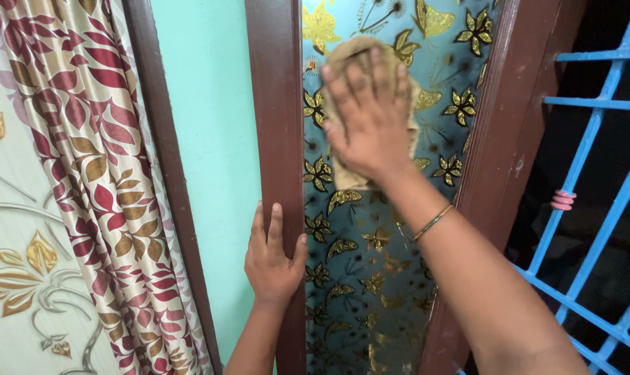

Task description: The person wipes the surface of a decorative glass door panel and its wooden frame using a cloth. They systematically clean the glass area with gold butterfly patterns and then move to the wooden edges, using both hands to hold the cloth and apply pressure.

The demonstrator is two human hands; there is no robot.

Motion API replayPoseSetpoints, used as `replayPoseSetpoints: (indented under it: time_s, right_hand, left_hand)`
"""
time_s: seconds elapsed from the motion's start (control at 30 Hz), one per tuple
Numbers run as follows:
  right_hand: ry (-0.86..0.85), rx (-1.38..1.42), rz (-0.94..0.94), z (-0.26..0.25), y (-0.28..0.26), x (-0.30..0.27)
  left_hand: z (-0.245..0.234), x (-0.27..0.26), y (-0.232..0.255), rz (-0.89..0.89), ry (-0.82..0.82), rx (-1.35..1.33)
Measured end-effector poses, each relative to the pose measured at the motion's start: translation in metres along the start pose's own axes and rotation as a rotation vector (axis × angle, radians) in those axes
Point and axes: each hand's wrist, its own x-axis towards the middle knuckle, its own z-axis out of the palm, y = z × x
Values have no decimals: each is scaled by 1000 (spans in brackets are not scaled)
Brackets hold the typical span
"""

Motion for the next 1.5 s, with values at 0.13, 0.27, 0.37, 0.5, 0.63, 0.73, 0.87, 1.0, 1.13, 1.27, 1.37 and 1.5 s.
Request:
replayPoseSetpoints:
  time_s: [0.13, 0.27, 0.37, 0.5, 0.63, 0.73, 0.87, 1.0, 1.13, 1.27, 1.37, 1.5]
  right_hand:
    - [-16, 47, -75, -2, -31, -12]
    - [-13, 86, -87, 2, -51, -37]
    - [-12, 171, -89, 4, -63, -60]
    - [-50, 201, -85, 8, -76, -92]
    - [-100, 213, -119, 13, -83, -127]
    - [-124, 165, -159, 14, -90, -154]
    - [-200, 177, -160, 16, -93, -179]
    - [-164, 200, -253, 19, -83, -180]
    - [-73, 156, -342, 17, -67, -165]
    - [-32, 150, -326, 9, -58, -145]
    - [-47, 171, -246, 3, -47, -126]
    - [-23, 117, -187, 0, -28, -106]
  left_hand:
    - [0, 0, 0, 18, 10, 8]
    - [0, -1, -2, 15, -11, 11]
    - [-2, -3, -2, 20, -36, 0]
    - [-1, -5, -2, -27, -77, 0]
    - [0, -6, -1, -16, -73, 12]
    - [0, -6, -2, -3, -71, 38]
    - [1, -10, -3, -2, -88, 71]
    - [0, -13, -5, 22, -74, 97]
    - [1, -13, -6, 32, -62, 125]
    - [3, -15, -8, 6, -82, 142]
    - [3, -17, -7, -19, -87, 151]
    - [4, -15, -7, -11, -73, 176]
